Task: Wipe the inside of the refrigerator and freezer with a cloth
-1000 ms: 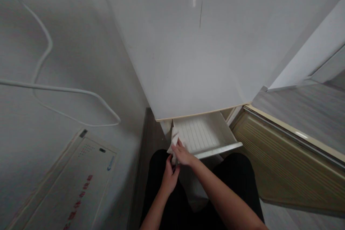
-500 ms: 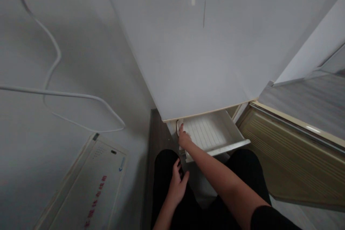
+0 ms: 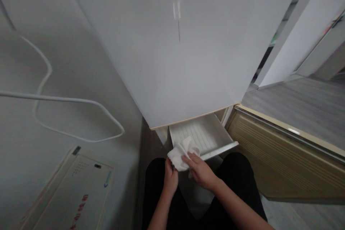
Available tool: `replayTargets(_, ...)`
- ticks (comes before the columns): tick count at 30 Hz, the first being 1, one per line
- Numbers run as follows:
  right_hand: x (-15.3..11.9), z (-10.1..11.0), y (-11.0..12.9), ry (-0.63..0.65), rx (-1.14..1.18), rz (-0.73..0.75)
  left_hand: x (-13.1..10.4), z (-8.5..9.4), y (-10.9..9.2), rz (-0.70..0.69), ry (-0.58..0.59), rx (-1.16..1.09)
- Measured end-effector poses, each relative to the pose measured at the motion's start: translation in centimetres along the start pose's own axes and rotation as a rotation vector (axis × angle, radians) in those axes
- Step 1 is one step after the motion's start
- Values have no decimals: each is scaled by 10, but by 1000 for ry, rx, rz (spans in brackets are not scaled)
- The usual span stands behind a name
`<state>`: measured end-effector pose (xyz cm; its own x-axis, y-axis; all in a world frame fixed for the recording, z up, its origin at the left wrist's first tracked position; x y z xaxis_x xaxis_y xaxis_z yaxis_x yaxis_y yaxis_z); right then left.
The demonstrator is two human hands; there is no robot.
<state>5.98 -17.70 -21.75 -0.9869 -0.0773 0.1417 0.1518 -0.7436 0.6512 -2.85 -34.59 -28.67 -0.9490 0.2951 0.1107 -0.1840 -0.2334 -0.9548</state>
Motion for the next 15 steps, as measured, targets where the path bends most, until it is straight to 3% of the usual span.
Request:
replayTargets(4,-14,-9,-8,59,-178,38,2,-22,-2,-75,-13,112)
replayTargets(7,5,8,-17,61,-266,-153,0,-33,-9,-145,11,183)
replayTargets(11,55,25,-21,446,-151,-465,-4,-36,-18,-163,-39,247)
replayTargets(13,80,22,-17,604,-48,-502,-5,-35,-24,-202,-46,314)
replayTargets(15,102,14,-11,682,41,-503,-8,-33,-29,-277,-21,425)
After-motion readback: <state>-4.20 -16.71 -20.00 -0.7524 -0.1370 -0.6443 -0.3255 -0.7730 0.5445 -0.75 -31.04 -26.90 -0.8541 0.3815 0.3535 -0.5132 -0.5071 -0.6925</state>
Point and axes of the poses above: each hand's wrist, its own x-axis towards the middle knuckle, its own z-axis out of the back of the hand, y = z × x, the point moved 2 cm from there along x, towards the middle knuckle, and after that the axes turned 4 degrees about -z, right-handed, at the moved point
